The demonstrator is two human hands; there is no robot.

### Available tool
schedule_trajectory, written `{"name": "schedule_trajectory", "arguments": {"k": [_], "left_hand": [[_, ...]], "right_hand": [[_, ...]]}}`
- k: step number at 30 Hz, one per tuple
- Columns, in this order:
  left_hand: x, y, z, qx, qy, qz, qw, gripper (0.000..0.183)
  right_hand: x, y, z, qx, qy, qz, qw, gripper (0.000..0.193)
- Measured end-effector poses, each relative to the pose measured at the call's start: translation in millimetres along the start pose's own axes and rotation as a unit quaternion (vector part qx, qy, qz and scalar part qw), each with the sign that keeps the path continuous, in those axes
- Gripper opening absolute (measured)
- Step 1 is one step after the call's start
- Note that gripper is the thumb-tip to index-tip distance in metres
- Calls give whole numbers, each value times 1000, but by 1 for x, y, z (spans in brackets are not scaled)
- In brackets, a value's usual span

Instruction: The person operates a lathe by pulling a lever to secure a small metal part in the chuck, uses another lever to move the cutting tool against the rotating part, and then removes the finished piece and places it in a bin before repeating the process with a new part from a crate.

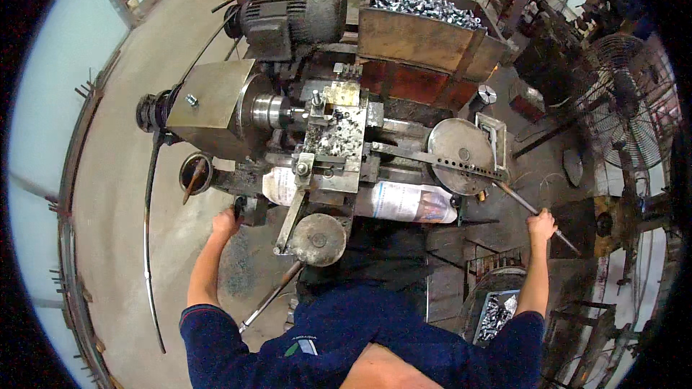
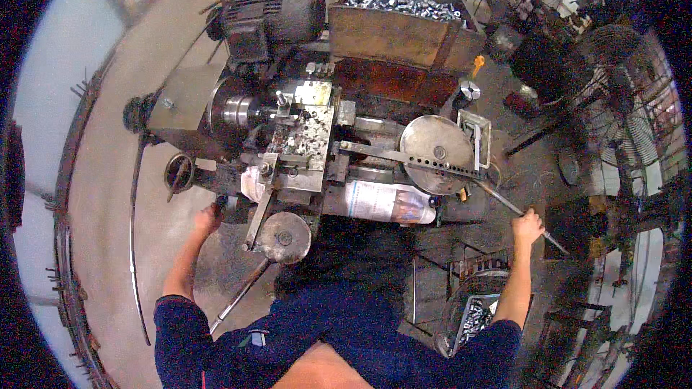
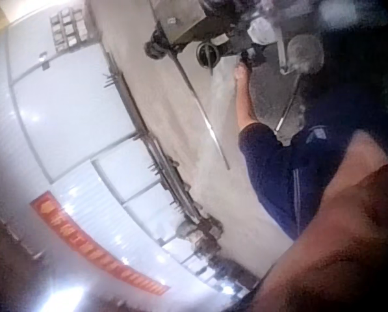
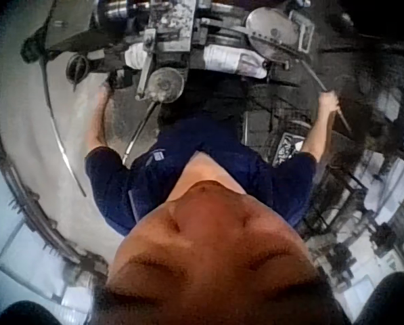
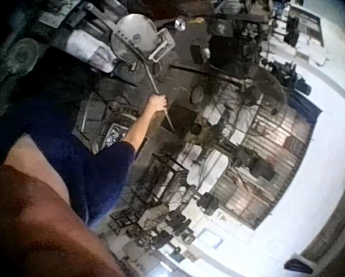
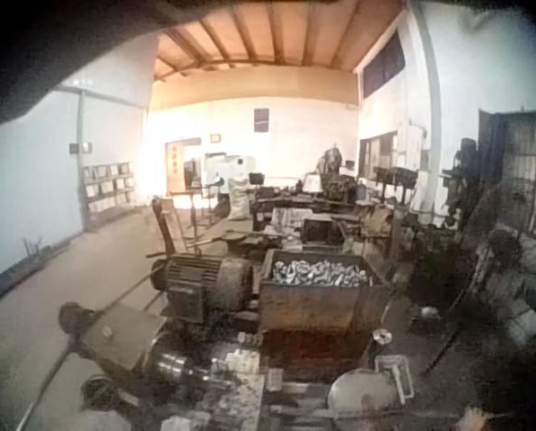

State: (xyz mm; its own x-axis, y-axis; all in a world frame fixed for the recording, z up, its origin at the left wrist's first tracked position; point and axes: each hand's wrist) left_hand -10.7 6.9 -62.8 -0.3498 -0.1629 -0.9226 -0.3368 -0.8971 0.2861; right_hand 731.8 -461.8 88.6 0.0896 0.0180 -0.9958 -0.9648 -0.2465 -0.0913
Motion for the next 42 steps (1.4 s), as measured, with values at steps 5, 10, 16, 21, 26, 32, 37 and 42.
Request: {"name": "schedule_trajectory", "arguments": {"k": [5,10,16,21,26,32,37,42], "left_hand": [[-16,5,-21,-21,89,-31,995,42],[15,26,27,32,239,55,969,42],[-179,61,79,-33,279,-106,954,34],[-224,122,152,-214,175,-284,918,33],[-132,140,124,-317,51,-271,908,46],[-182,165,66,-297,225,-194,907,42],[-157,121,112,-184,222,-162,944,35],[-153,111,113,-126,512,-122,841,20]], "right_hand": [[-16,37,22,-206,-134,-109,963,52],[-75,68,188,-415,-368,-66,829,48],[-175,166,393,-695,-445,-26,564,39],[-185,234,499,-740,-144,32,657,32],[-178,236,512,-729,-98,71,673,30],[-175,241,515,-722,-75,68,684,31],[-176,236,506,-720,-104,32,685,27],[-222,174,448,-717,-298,-95,623,27]]}}
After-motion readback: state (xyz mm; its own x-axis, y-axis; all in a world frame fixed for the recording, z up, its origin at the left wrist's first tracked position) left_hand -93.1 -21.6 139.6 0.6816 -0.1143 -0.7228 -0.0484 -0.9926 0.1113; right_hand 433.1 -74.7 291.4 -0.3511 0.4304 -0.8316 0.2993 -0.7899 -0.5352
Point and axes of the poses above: each hand's wrist, its own y-axis away from the middle knuckle, its own x-axis out of the palm, z = x × y, and after that the axes turned 15 degrees about -y, right-handed
